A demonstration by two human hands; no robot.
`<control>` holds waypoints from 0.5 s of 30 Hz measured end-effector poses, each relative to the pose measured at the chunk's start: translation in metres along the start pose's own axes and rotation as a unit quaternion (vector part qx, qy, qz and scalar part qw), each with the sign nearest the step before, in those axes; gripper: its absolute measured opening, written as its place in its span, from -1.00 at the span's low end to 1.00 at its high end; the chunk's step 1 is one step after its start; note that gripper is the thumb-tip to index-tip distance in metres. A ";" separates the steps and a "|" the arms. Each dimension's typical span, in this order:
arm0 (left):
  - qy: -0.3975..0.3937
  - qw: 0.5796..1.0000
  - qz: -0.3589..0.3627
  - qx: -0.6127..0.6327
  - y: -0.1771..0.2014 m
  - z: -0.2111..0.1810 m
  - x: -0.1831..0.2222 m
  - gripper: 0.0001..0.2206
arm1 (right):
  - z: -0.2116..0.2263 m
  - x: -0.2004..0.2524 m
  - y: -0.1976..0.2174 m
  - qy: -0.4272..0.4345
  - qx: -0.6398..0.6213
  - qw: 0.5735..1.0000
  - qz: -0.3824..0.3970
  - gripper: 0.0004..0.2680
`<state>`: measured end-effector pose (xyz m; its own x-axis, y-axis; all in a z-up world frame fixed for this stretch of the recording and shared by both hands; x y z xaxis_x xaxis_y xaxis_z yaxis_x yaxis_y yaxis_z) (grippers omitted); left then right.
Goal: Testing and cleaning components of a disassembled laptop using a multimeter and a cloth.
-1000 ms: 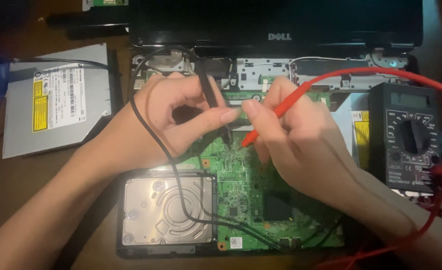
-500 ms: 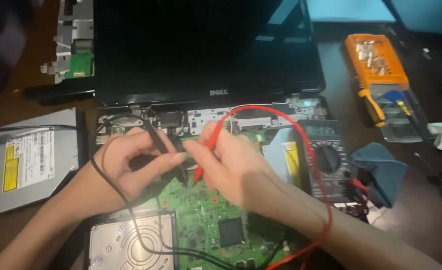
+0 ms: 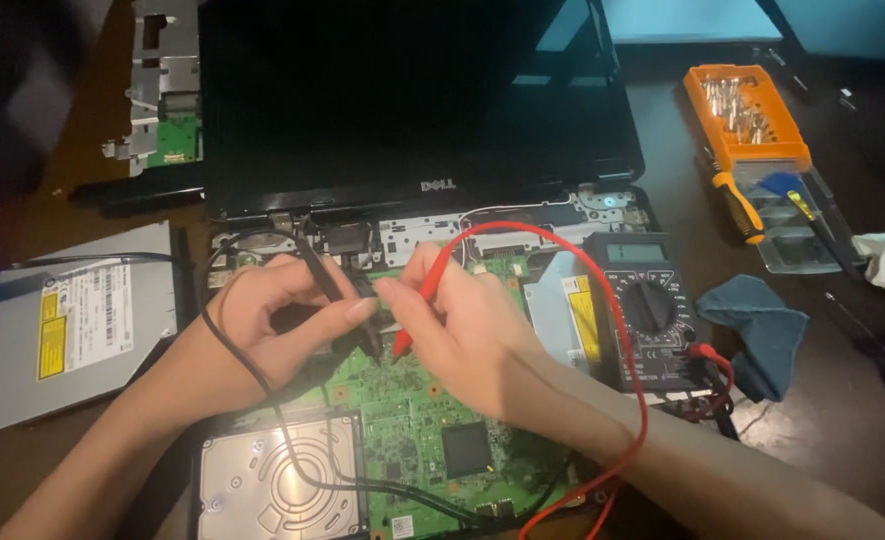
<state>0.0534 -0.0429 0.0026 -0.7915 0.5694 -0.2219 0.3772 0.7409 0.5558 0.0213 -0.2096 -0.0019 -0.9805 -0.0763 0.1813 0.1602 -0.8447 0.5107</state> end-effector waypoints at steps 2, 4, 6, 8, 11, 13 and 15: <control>-0.007 1.000 0.004 -0.004 0.001 0.000 -0.001 -0.87 | 0.001 -0.001 0.001 0.003 -0.033 0.999 0.010 -0.85; -0.012 1.000 0.008 -0.007 0.000 0.000 -0.001 -0.87 | 0.001 -0.001 0.001 0.005 -0.066 0.998 0.024 -0.84; -0.060 0.998 0.005 -0.029 0.001 -0.009 -0.003 -0.90 | 0.006 0.001 0.005 0.044 -0.079 0.996 0.014 -0.84; -0.067 0.997 0.002 -0.032 0.001 -0.011 -0.003 -0.90 | 0.006 0.002 0.002 0.034 -0.078 0.996 0.019 -0.85; -0.075 0.997 0.001 -0.031 0.001 -0.011 -0.003 -0.91 | 0.003 0.002 -0.001 0.021 -0.068 0.997 0.019 -0.85; -0.075 0.997 0.003 -0.026 0.000 -0.010 -0.003 -0.91 | 0.001 0.002 0.000 0.017 -0.058 0.998 0.015 -0.85; -0.041 0.999 0.010 -0.013 -0.001 -0.004 -0.002 -0.90 | 0.006 0.004 0.001 0.061 -0.043 0.997 0.004 -0.86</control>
<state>0.0525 -0.0462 0.0061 -0.7408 0.6127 -0.2753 0.3796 0.7200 0.5809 0.0184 -0.2075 0.0045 -0.9865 -0.1435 0.0784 0.1634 -0.8857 0.4346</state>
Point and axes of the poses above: each hand's wrist, its own x-axis away from the middle knuckle, its own y-axis out of the back of the hand, z = x × y, the point moved 7 cm from there along -x, towards the middle knuckle, and after that the axes turned 10 degrees about -y, right-handed, at the moved point
